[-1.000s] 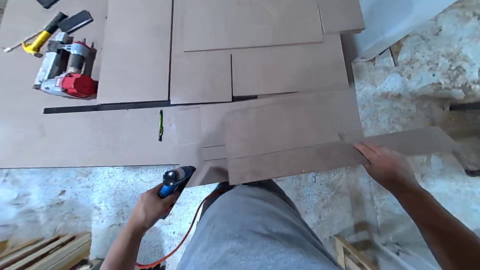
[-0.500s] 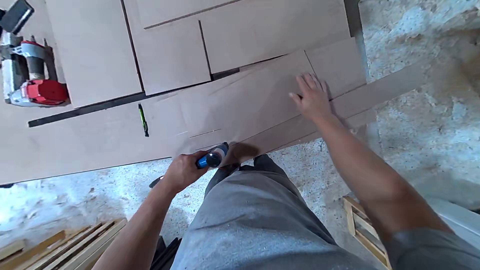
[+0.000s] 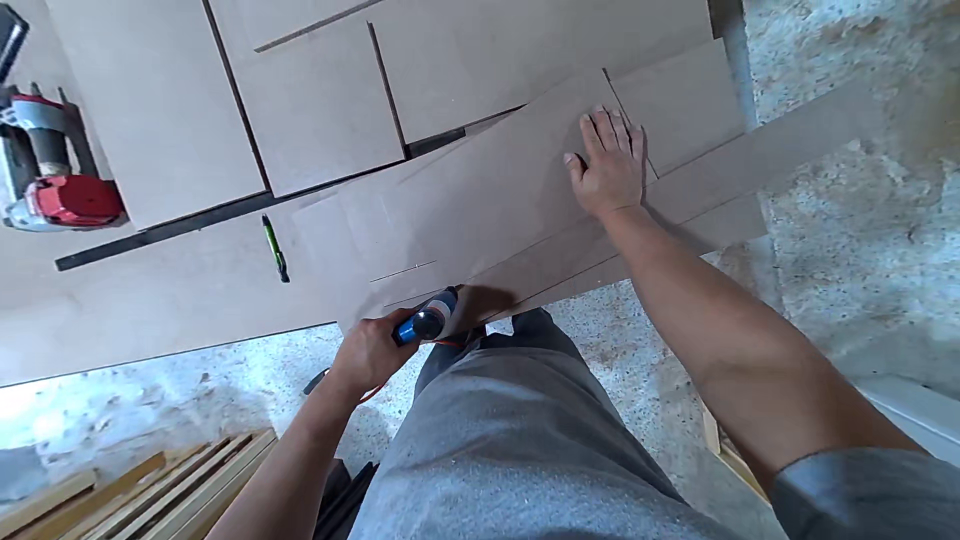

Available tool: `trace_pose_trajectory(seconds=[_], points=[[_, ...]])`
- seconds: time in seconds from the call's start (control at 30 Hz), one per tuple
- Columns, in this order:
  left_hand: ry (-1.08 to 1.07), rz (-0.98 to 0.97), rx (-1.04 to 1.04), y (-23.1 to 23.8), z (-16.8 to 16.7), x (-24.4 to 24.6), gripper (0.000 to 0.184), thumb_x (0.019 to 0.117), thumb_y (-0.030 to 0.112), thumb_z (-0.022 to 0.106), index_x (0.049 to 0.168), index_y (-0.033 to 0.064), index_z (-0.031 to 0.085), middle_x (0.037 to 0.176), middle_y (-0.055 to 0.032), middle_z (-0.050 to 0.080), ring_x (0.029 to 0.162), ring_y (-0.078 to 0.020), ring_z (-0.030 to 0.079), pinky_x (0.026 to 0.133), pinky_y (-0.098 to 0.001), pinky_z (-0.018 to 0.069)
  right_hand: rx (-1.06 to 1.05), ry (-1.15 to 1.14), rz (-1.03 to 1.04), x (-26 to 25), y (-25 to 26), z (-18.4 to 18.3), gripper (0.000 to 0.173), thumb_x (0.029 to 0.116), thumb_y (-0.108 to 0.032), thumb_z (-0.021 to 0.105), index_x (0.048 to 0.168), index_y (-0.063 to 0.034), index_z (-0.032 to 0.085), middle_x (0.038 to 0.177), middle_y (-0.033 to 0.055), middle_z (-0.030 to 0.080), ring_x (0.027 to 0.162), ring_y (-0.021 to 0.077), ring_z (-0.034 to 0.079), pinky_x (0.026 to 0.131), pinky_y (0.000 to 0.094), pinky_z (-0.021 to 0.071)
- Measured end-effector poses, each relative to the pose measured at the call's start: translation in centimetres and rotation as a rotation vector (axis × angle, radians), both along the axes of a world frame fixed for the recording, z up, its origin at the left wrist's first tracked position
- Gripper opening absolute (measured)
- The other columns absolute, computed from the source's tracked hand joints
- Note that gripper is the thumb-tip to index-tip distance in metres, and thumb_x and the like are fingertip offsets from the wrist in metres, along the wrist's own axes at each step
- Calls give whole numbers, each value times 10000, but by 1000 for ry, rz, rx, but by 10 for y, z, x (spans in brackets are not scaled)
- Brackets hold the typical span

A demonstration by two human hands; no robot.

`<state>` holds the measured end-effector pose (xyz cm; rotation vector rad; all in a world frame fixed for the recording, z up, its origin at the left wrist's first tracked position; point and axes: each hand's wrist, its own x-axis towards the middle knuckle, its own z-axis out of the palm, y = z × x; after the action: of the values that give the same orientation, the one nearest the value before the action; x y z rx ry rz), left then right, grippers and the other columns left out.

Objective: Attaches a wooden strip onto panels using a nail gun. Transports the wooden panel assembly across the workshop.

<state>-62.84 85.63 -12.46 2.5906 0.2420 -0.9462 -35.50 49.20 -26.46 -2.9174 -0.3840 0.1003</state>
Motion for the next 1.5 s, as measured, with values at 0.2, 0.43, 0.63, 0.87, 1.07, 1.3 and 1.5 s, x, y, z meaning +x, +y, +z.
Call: trace_pose_trajectory(seconds=[0.2, 0.43, 0.63, 0.87, 1.07, 1.3, 1.5], points=[[-18, 28, 28, 0, 11, 21, 321, 882, 324, 776, 1180, 211, 739, 803, -64, 730, 719, -253, 706, 662, -563, 563, -1, 33, -19, 30, 10, 4, 674, 1045, -574, 293, 1625, -232, 311, 1711, 7, 234, 1588, 279, 162, 1245, 643, 98], [18, -34, 55, 5, 1, 52, 269, 899, 341, 755, 1140, 221, 742, 821, -48, 734, 733, -238, 712, 679, -559, 575, 9, -77, -55, 26, 11, -5, 597, 1038, -464, 305, 1581, -237, 408, 1679, -12, 319, 1564, 259, 251, 1238, 631, 141], [50, -70, 79, 1, 2, 56, 242, 893, 344, 748, 1105, 226, 740, 794, -35, 722, 720, -224, 703, 661, -539, 568, 11, -84, -60, 26, 10, -7, 590, 1031, -443, 307, 1576, -247, 414, 1674, -20, 331, 1563, 259, 255, 1233, 636, 146], [58, -7, 72, -20, -2, 64, 257, 895, 314, 749, 1113, 180, 726, 802, -62, 714, 730, -250, 699, 666, -549, 565, 23, -80, -64, 26, 10, -6, 586, 1028, -440, 332, 1570, -240, 427, 1671, -22, 337, 1562, 251, 256, 1241, 617, 144], [41, -27, 72, -50, -3, 85, 220, 902, 299, 729, 1093, 188, 727, 783, -53, 701, 710, -242, 688, 639, -549, 555, 34, -57, -67, 27, 10, -6, 594, 1028, -437, 324, 1580, -237, 409, 1680, -24, 316, 1568, 247, 238, 1246, 613, 134], [29, -18, 41, -86, -5, 115, 221, 903, 295, 736, 1087, 173, 722, 779, -76, 693, 699, -266, 682, 622, -566, 549, 58, -74, -69, 26, 9, -7, 580, 1028, -412, 332, 1572, -236, 430, 1674, -20, 331, 1565, 235, 249, 1257, 589, 138], [19, -46, 25, -112, -6, 136, 188, 898, 274, 733, 1059, 177, 723, 750, -59, 680, 671, -247, 668, 590, -538, 536, 48, -76, -74, 26, 9, -7, 576, 1027, -411, 339, 1566, -236, 441, 1666, -34, 346, 1561, 231, 256, 1255, 587, 142]])
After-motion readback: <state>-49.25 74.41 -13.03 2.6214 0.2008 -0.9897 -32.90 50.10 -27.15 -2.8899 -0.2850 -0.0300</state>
